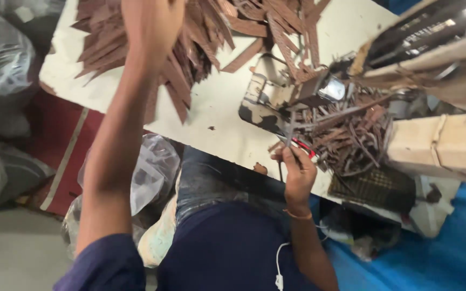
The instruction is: Trimming and preparing patterned leather or synthetic strips for shoe manufacturing.
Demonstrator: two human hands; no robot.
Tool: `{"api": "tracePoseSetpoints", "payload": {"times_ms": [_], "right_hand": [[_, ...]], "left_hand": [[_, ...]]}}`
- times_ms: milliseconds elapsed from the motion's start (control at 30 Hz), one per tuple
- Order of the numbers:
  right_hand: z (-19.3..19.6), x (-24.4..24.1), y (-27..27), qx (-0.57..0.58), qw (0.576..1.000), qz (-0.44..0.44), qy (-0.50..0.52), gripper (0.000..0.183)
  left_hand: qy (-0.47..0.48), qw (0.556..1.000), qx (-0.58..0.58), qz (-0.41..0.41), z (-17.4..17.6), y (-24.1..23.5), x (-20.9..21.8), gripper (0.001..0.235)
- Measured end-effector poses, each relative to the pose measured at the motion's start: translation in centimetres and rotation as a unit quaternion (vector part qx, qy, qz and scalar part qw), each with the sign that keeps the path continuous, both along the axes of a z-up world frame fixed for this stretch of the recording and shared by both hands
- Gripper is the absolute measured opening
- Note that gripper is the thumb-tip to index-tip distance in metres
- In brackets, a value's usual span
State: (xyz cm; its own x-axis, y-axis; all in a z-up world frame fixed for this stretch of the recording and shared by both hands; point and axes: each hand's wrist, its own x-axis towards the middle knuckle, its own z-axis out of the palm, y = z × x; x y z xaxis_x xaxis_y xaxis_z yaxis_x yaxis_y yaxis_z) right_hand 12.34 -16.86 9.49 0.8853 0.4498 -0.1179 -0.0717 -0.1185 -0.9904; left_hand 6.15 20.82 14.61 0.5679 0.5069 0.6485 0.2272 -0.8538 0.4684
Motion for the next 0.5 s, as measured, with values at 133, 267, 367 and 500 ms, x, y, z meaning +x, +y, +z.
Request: {"api": "tracePoseSetpoints", "payload": {"times_ms": [133,267,367,500], "right_hand": [[0.3,-0.1,1.0,0.077,0.996,0.051,0.017,0.022],[-3.5,-0.1,-1.2,0.132,0.983,0.017,0.128,0.021],[-2.9,0.1,-2.2,0.139,0.979,0.032,0.146,0.020],[0.1,0.8,-2.9,0.114,0.963,0.087,0.227,0.018]], "left_hand": [[0.067,0.996,-0.021,-0.061,-5.5,-12.8,-3.1,0.024],[0.100,0.930,-0.207,-0.287,-2.8,-23.4,-4.4,0.037],[0.128,0.931,-0.190,-0.286,-1.4,-22.5,-3.3,0.038],[0.062,0.924,-0.050,-0.373,0.1,-20.0,-1.8,0.031]]}}
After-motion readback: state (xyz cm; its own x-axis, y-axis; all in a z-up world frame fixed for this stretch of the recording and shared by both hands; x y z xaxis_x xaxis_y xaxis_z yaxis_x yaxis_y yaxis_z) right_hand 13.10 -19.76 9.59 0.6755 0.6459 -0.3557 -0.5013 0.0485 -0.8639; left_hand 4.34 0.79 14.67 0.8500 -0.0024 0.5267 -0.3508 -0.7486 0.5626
